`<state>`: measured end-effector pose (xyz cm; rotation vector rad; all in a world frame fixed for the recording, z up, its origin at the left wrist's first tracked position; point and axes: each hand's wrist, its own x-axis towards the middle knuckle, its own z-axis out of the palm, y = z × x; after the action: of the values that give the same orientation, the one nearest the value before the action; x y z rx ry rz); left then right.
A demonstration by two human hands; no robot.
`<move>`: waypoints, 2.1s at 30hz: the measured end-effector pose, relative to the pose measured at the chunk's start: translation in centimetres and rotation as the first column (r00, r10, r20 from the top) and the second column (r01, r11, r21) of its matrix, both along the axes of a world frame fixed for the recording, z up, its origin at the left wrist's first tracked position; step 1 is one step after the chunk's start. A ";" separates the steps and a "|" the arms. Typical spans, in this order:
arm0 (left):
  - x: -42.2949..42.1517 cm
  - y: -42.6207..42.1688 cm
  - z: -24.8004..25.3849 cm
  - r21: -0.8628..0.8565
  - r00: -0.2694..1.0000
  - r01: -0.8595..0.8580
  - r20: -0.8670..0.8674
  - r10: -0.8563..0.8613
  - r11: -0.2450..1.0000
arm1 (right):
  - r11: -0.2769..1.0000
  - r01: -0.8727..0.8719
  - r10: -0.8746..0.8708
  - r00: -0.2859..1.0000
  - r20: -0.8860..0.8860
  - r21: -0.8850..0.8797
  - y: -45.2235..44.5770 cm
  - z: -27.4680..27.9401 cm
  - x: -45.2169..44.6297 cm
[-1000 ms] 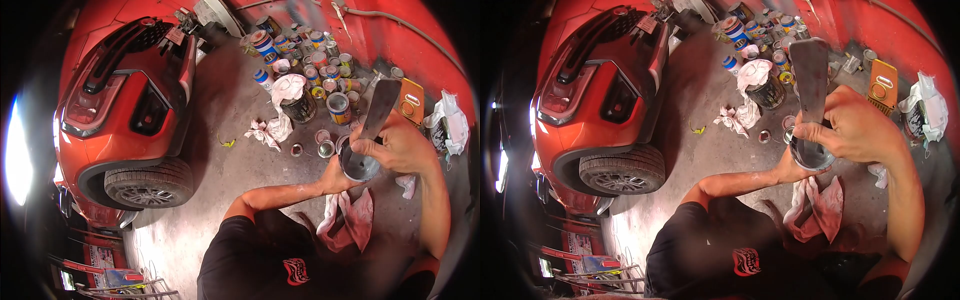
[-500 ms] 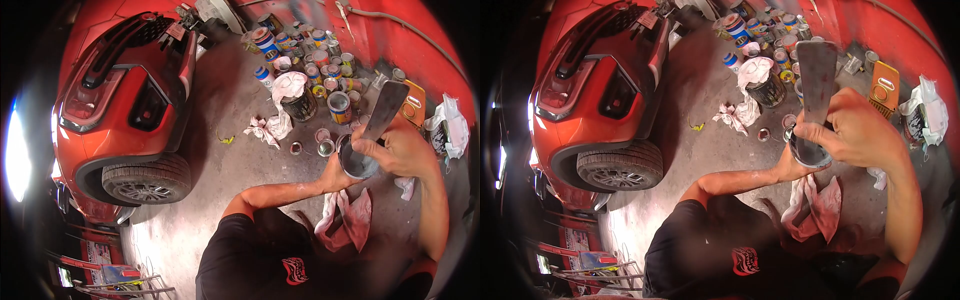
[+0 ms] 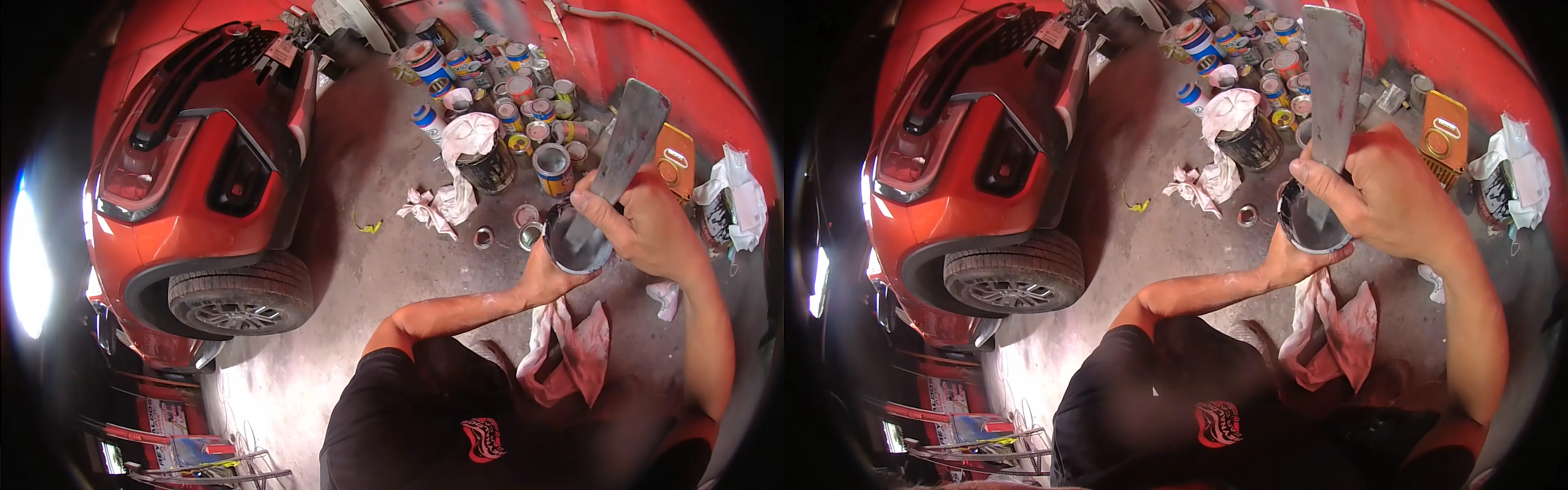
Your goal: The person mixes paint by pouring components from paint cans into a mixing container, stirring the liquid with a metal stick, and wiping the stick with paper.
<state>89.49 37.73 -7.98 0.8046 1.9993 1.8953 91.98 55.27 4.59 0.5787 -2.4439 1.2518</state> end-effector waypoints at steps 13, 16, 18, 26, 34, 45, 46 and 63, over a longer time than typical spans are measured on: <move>-0.1 -0.1 -0.5 -0.078 0.999 0.017 -0.032 -0.020 0.997 | 0.995 -0.059 0.045 0.984 0.171 0.083 1.0 -0.1 0.0; 0.1 -0.1 -0.5 -0.080 0.999 0.019 -0.030 -0.022 0.997 | 0.998 -0.006 0.000 0.997 0.074 0.068 0.9 -0.3 -0.7; 0.2 0.1 -0.2 -0.049 1.000 0.013 -0.023 -0.014 0.999 | 0.999 -0.035 0.036 0.994 0.106 -0.008 0.3 -0.5 -0.5; 0.3 0.0 -0.5 -0.036 0.998 0.023 -0.054 -0.025 0.999 | 0.986 -0.086 0.037 0.951 0.308 0.146 0.8 0.8 -0.4; 0.3 -0.1 -0.1 -0.079 0.999 0.019 -0.032 -0.021 0.997 | 0.994 -0.077 0.071 0.995 0.075 0.077 0.9 0.3 -0.3; 0.4 -0.1 -0.2 -0.152 0.998 0.040 -0.049 -0.048 0.988 | 0.988 -0.156 0.156 0.987 0.026 -0.024 0.4 0.0 0.0; 0.5 0.0 -0.1 -0.062 0.999 0.036 -0.014 -0.037 0.997 | 0.983 -0.176 0.179 0.983 0.048 -0.046 0.5 0.1 0.0; 0.6 0.3 -0.2 0.006 1.000 0.010 -0.017 -0.010 1.000 | 0.996 -0.086 0.083 0.991 0.101 0.026 1.0 0.3 0.1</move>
<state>90.06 38.02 -8.15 0.8339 1.9961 1.8966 92.05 56.28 4.93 0.6488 -2.5489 1.3083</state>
